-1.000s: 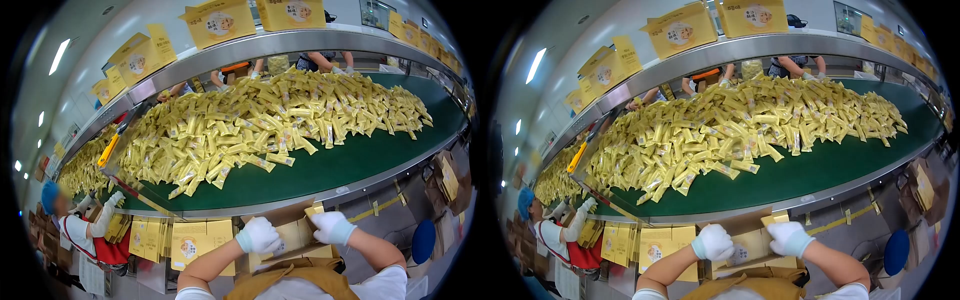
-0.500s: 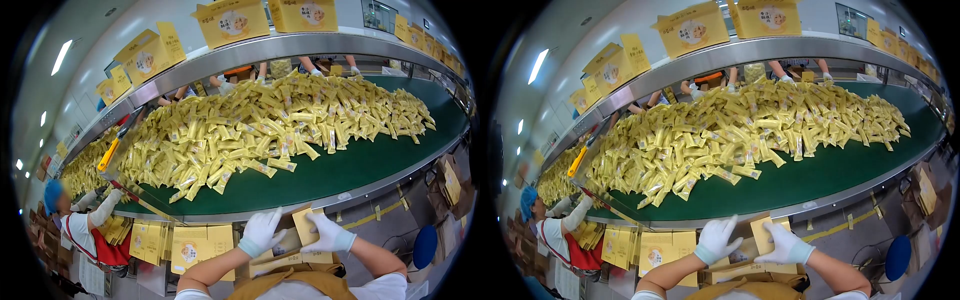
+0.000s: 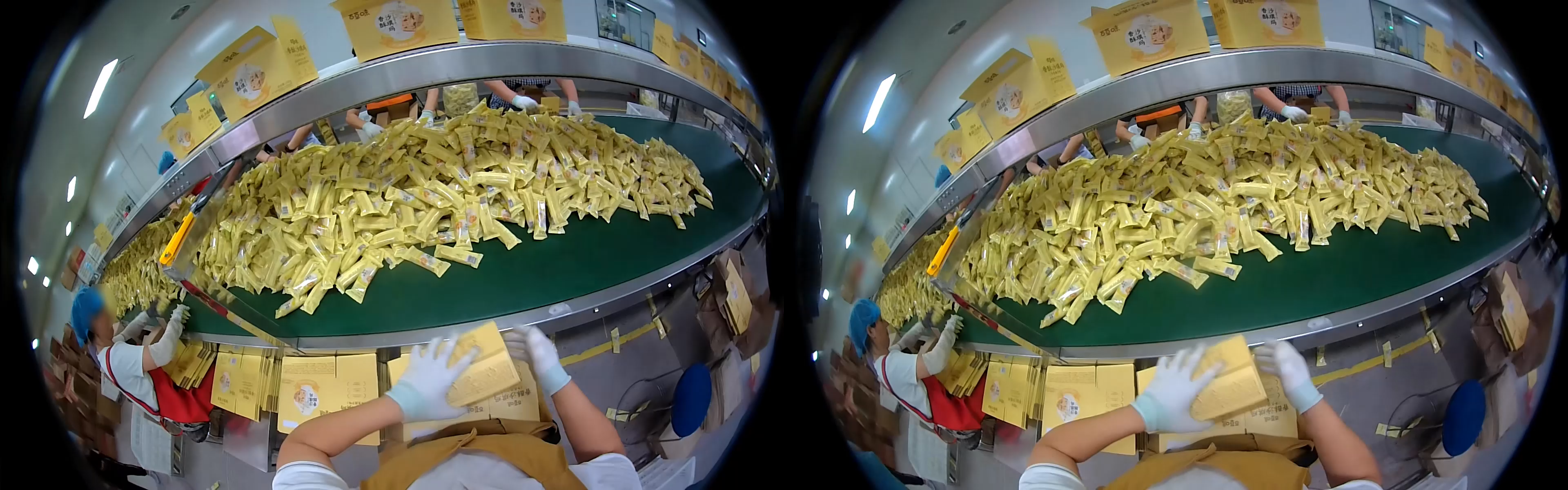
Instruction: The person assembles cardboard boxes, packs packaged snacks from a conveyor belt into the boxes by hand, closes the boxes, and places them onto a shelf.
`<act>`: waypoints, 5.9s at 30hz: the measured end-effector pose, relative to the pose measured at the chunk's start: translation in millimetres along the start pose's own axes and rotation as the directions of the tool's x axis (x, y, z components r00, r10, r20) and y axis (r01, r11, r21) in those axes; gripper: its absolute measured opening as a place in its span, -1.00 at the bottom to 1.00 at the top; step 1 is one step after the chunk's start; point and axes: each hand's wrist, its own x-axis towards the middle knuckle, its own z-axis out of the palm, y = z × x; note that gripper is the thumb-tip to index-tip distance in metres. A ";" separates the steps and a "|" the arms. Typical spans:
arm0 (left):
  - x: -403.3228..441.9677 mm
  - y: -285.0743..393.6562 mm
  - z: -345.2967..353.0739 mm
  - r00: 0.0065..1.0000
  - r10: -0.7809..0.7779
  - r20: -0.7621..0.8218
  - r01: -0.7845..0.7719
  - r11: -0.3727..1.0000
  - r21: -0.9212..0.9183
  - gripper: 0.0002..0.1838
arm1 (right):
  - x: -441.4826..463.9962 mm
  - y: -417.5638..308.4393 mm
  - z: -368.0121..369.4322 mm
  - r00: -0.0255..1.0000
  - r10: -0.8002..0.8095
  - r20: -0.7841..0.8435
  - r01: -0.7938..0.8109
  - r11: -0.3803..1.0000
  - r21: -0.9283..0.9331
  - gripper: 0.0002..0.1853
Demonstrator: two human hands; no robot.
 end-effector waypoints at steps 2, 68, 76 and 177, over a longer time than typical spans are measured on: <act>-8.5 -16.8 -8.5 0.984 -0.063 -0.164 0.035 0.986 -0.166 0.19 | 5.7 9.6 -21.8 0.983 -0.014 -0.185 0.023 0.999 0.048 -0.44; 163.4 -357.0 81.0 0.459 -0.805 -0.377 0.827 0.541 -0.149 -0.16 | 396.1 -18.2 53.0 0.939 -0.151 -0.308 -0.277 0.194 -0.941 0.04; 157.1 -305.9 92.5 0.646 -0.694 -0.319 0.702 0.704 -0.110 -0.15 | 348.0 2.8 46.2 0.974 -0.214 -0.069 -0.047 0.107 -0.993 -0.25; 23.7 -318.7 58.8 0.553 -0.829 -0.082 0.398 0.350 -0.848 0.05 | 246.3 -67.2 -26.5 0.959 0.213 -0.185 -0.191 0.008 -0.982 -0.02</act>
